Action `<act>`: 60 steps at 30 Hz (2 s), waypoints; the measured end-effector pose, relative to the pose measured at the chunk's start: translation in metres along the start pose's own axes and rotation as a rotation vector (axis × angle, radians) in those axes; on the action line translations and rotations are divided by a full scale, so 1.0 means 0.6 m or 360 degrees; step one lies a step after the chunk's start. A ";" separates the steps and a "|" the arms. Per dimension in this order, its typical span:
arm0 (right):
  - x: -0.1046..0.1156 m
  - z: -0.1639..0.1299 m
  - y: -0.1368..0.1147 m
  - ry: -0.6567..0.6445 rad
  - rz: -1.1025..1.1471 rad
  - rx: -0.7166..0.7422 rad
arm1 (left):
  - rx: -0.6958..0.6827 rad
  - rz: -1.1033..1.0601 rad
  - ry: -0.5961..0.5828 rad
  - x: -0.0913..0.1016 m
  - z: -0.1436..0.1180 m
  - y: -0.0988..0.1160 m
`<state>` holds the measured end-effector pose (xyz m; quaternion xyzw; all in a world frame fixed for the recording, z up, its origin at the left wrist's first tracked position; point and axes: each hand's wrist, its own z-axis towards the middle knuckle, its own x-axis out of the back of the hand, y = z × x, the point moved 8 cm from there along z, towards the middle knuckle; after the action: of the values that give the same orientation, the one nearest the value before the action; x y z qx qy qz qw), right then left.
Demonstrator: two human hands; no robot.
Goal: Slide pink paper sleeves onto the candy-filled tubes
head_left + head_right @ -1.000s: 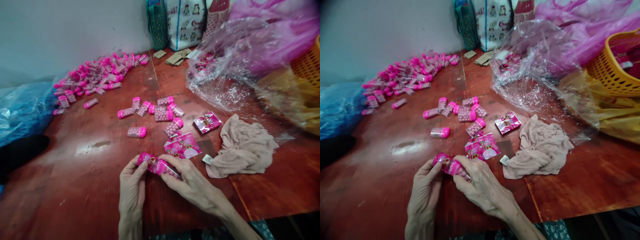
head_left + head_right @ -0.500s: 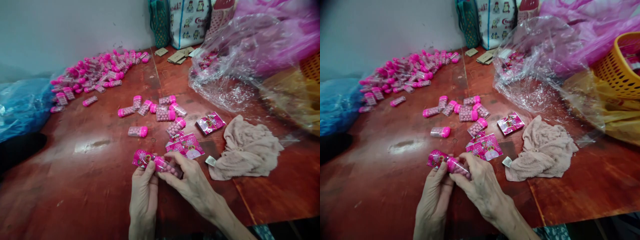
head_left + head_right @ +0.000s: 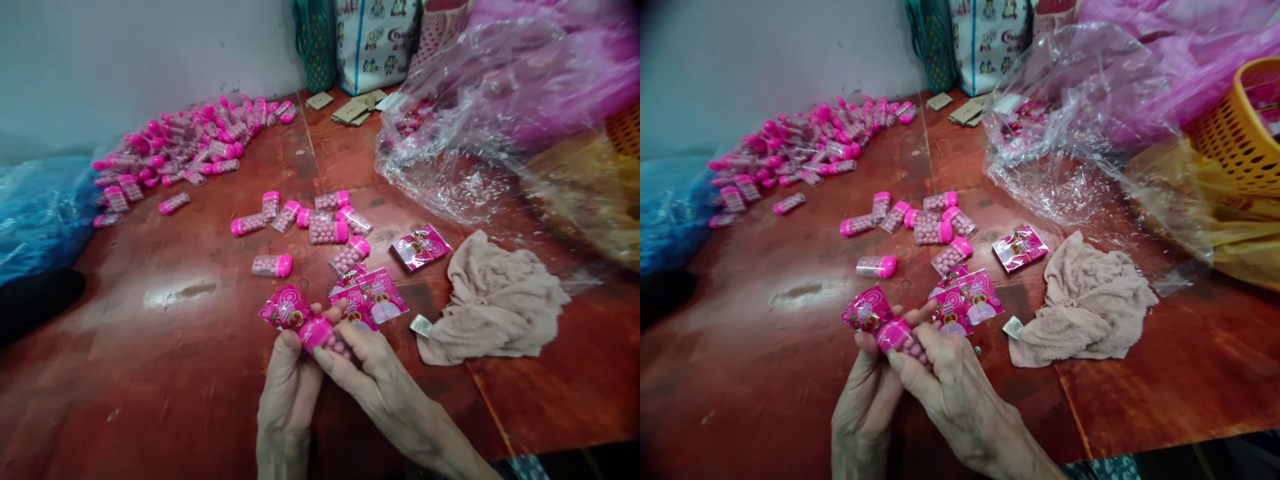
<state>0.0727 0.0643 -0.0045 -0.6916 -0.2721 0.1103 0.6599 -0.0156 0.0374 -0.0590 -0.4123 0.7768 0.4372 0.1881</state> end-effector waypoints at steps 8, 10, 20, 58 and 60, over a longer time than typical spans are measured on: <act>-0.020 0.004 -0.008 0.0266 -0.0800 0.0279 | -0.0348 0.0147 0.0053 -0.007 0.000 0.023; -0.021 0.003 -0.011 0.0359 -0.0943 0.0351 | -0.0255 0.0120 0.0084 -0.007 0.002 0.014; -0.012 -0.001 0.002 0.0106 -0.0420 0.0084 | -0.0141 0.0111 -0.0053 -0.012 0.002 0.008; 0.056 -0.017 -0.045 0.0779 -0.0702 0.0524 | -0.0233 0.0115 0.0062 -0.026 -0.009 -0.010; 0.060 -0.018 -0.042 0.0826 -0.0661 0.0562 | -0.0255 0.0143 0.0074 -0.019 -0.008 -0.003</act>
<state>0.1019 0.0733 0.0285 -0.5023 -0.2069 -0.1596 0.8242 -0.0071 0.0386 -0.0499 -0.4008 0.7612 0.4963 0.1165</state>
